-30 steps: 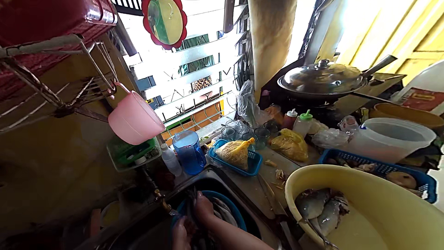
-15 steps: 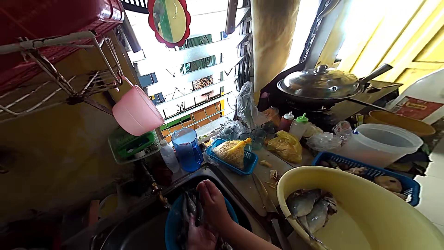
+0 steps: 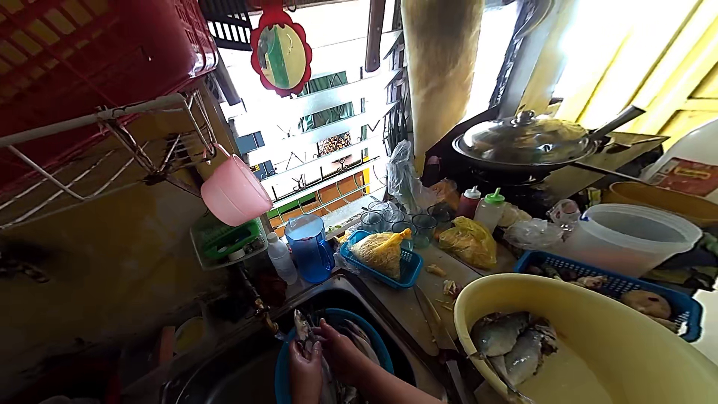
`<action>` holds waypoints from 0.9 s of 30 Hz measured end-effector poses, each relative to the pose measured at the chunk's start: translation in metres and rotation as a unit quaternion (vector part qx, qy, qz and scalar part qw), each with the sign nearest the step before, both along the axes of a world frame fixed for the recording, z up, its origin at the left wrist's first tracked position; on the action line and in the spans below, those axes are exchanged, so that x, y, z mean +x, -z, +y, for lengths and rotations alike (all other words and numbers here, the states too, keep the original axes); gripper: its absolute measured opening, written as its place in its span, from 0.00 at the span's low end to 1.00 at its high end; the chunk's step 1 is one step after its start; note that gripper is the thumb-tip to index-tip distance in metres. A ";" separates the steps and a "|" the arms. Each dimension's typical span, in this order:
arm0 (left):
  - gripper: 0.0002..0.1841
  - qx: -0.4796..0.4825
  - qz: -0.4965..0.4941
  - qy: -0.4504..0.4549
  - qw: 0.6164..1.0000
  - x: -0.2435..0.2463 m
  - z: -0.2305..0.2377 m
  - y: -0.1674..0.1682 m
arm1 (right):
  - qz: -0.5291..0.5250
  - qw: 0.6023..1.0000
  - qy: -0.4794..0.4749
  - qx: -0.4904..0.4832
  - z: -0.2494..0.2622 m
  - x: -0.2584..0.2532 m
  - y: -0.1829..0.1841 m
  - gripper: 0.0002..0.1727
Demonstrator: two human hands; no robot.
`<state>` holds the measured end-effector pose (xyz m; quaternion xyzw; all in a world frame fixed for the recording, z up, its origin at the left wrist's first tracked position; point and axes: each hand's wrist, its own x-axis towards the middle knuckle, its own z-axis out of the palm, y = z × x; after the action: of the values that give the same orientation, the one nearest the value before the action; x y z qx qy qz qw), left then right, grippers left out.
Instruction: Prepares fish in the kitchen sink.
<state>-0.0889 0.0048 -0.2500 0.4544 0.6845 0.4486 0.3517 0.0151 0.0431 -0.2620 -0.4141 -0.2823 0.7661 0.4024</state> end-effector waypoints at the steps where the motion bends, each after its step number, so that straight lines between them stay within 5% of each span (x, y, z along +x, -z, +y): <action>1: 0.32 -0.012 0.063 -0.004 0.998 0.002 -0.002 -0.001 | 0.032 0.999 -0.001 -0.012 0.003 -0.008 0.009 0.32; 6: 0.29 -0.146 0.209 0.023 0.967 -0.001 -0.009 -0.003 | 0.127 0.990 -0.034 -0.056 0.004 -0.030 0.044 0.29; 11: 0.27 -0.147 0.224 0.038 0.963 -0.034 -0.005 0.003 | 0.054 0.996 -0.065 -0.022 0.006 -0.037 0.057 0.27; 15: 0.21 -0.156 0.054 0.029 0.986 -0.067 0.020 0.000 | 0.025 0.992 -0.121 -0.004 0.016 -0.030 0.068 0.28; 20: 0.21 -0.188 -0.200 0.061 0.960 -0.084 0.046 0.000 | 0.026 0.985 -0.168 0.029 0.023 -0.026 0.061 0.30; 27: 0.10 -0.186 -0.200 0.057 0.960 -0.074 0.062 -0.002 | -0.051 0.979 -0.181 0.076 0.032 -0.022 0.047 0.31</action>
<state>-0.1627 0.0670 -0.2483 0.3199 0.6448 0.3741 0.5847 -0.0064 0.0755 -0.3092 -0.3627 -0.4302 0.7805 0.2726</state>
